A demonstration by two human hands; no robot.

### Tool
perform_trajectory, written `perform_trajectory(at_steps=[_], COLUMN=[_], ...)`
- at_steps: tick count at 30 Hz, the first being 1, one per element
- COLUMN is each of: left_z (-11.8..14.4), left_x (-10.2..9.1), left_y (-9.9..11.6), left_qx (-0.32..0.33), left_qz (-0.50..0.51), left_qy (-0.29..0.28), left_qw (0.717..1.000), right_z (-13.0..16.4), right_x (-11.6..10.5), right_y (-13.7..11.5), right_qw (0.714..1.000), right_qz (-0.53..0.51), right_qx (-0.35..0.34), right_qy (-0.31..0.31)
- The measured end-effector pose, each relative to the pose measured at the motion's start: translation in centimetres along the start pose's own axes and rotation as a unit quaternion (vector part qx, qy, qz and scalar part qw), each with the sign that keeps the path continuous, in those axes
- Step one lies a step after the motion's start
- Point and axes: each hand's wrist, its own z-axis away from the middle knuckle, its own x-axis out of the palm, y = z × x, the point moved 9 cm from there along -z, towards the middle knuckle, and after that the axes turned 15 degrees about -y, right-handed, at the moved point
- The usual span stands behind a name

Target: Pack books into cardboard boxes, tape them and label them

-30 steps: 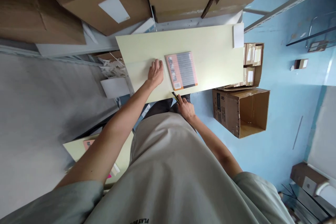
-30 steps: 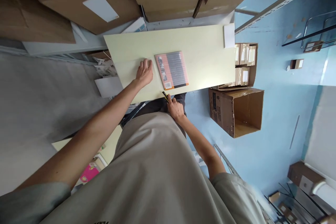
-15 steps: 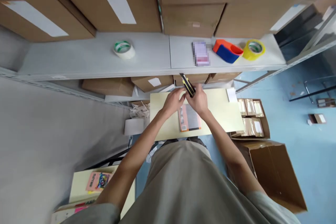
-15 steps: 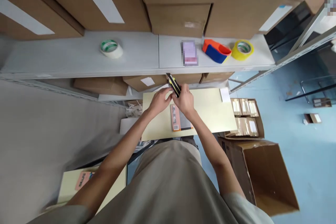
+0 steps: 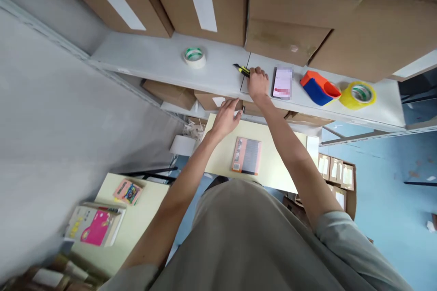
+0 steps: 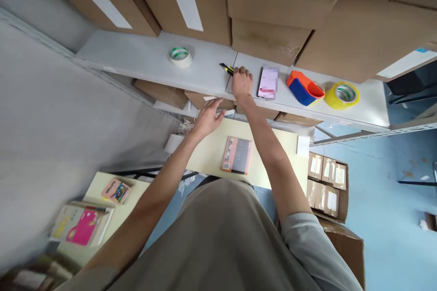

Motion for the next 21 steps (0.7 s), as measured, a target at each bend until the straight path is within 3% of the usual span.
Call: perform_trajectory(at_steps=[3,5,8,10,12,14,18,21], left_z=[2.6,5.4,10.1,12.3,13.4,13.7,12.8,12.0], left_x=[6.2,11.8,19.7,23.4,25.9,27.6,30.1,30.8], left_y=[-4.7,-7.8,-10.3,-10.3,-9.8,-9.1,-7.1,-6.6], left_qx=[-0.085,-0.162,-0.241,-0.256,-0.258,-0.257,-0.231,-0.244], left_qz=[0.021,0.046,0.083,0.100,0.109,0.114,0.119,0.102], left_qy=[-0.067,-0.133,-0.225,-0.254,-0.262,-0.262,-0.262,-0.242], left_qw=[0.994,0.977,0.941,0.928,0.923,0.923,0.929,0.934], right_z=[4.2,9.1,17.3,22.6,27.2,30.3,33.3,34.1], right_x=[2.5,6.3,15.7,22.4,27.3,29.8,30.8,31.1], right_y=[-0.5,0.2,4.2,8.4,12.2,14.2,15.7,16.6], right_qw=[0.996,0.990,0.985,0.971,0.949,0.935,0.929,0.916], right_qz=[-0.025,-0.055,-0.106,-0.129,-0.148,-0.175,-0.234,-0.276], right_qx=[-0.084,-0.131,-0.098,0.001,0.090,0.128,0.156,0.193], right_qy=[0.031,0.021,-0.094,-0.200,-0.265,-0.280,-0.239,-0.216])
